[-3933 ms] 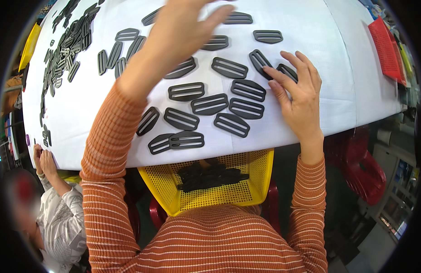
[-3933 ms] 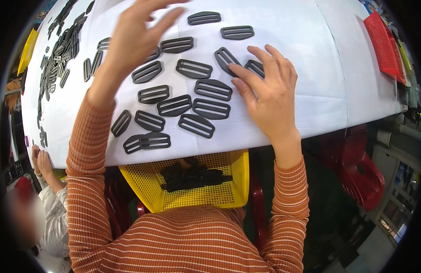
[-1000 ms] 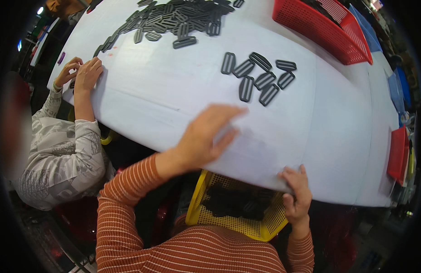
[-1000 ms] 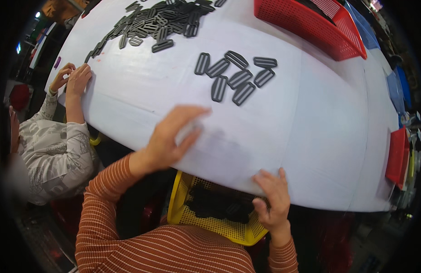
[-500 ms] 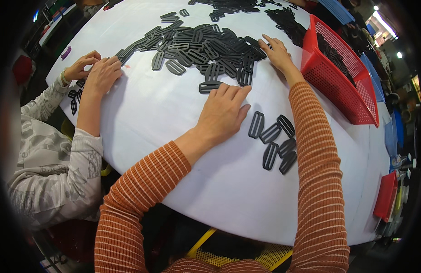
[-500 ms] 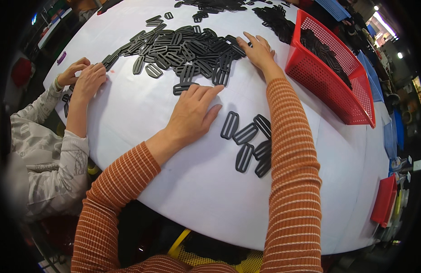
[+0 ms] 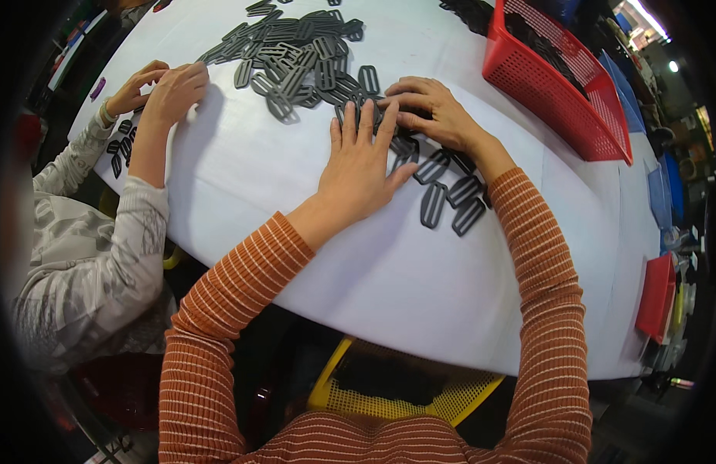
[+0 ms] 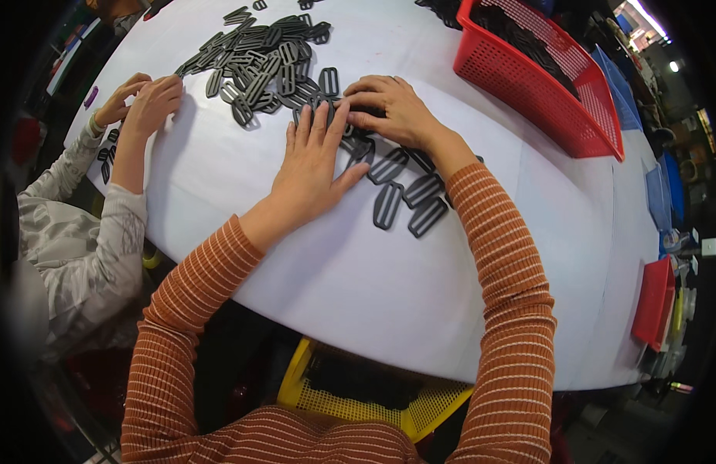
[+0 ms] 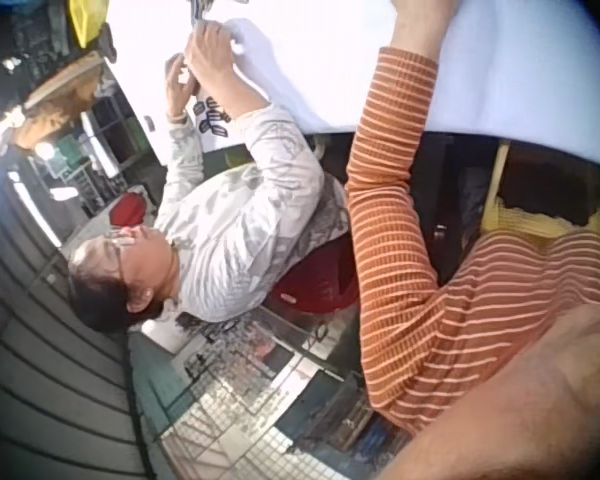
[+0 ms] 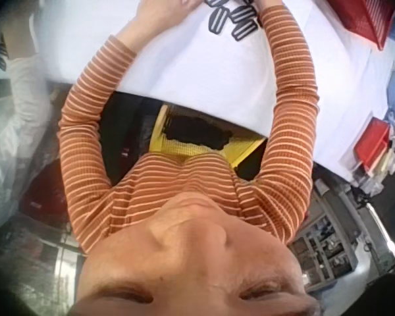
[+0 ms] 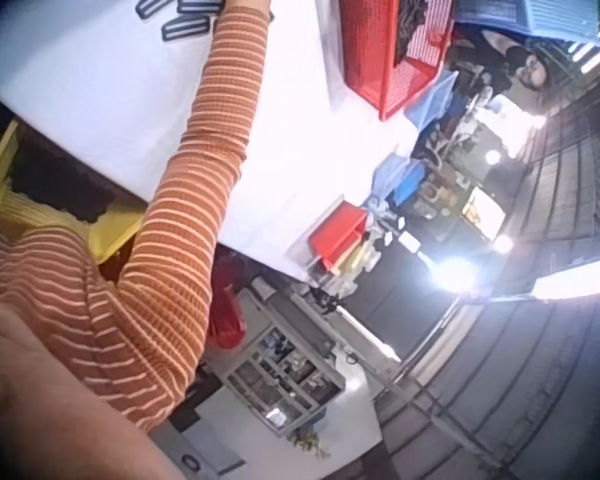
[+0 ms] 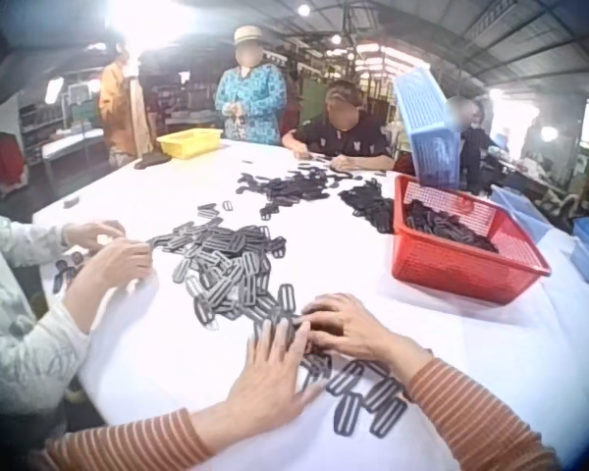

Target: The person repeatedly picks up small black plastic buckles from a white table, arranges them in rows, and transfers them into a yellow basket. The person also moves a red basket and continues sorting the buckles throughout the clip.

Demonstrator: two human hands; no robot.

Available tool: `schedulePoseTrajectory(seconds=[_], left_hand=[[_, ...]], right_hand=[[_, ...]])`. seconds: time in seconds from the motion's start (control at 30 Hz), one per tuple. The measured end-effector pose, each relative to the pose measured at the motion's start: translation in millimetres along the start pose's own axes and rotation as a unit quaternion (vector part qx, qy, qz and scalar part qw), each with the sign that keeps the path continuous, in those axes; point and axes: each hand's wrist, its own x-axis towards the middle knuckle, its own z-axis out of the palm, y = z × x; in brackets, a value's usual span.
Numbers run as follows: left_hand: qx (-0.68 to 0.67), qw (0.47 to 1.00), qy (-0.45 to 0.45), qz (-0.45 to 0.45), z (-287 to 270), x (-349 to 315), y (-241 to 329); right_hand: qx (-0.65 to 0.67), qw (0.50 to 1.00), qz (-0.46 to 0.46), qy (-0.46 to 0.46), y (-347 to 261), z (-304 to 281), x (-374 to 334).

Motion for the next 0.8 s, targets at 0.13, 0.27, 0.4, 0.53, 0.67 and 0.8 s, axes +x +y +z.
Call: schedulePoseTrajectory(seconds=[0.13, 0.27, 0.4, 0.53, 0.67, 0.8], left_hand=[[-0.139, 0.988, -0.023, 0.058, -1, -41, 42], [-0.338, 0.941, -0.009, 0.008, -28, -64, 63], [-0.235, 0.970, 0.012, 0.052, -34, -83, 69], [-0.087, 0.990, -0.009, 0.107, -25, -87, 76], [-0.047, 0.983, -0.044, 0.171, -23, -93, 79], [-0.078, 0.976, -0.085, 0.182, -38, -111, 83]], right_hand=[[-0.014, 1.000, 0.020, 0.010, -30, -20, -83], [-0.019, 0.995, 0.095, 0.001, -70, -42, -161], [-0.043, 0.983, 0.179, 0.016, -95, -58, -227], [-0.085, 0.968, 0.223, 0.072, -113, -52, -249], [-0.121, 0.968, 0.211, 0.060, -146, -36, -240], [-0.138, 0.966, 0.207, 0.064, -166, -16, -225]])
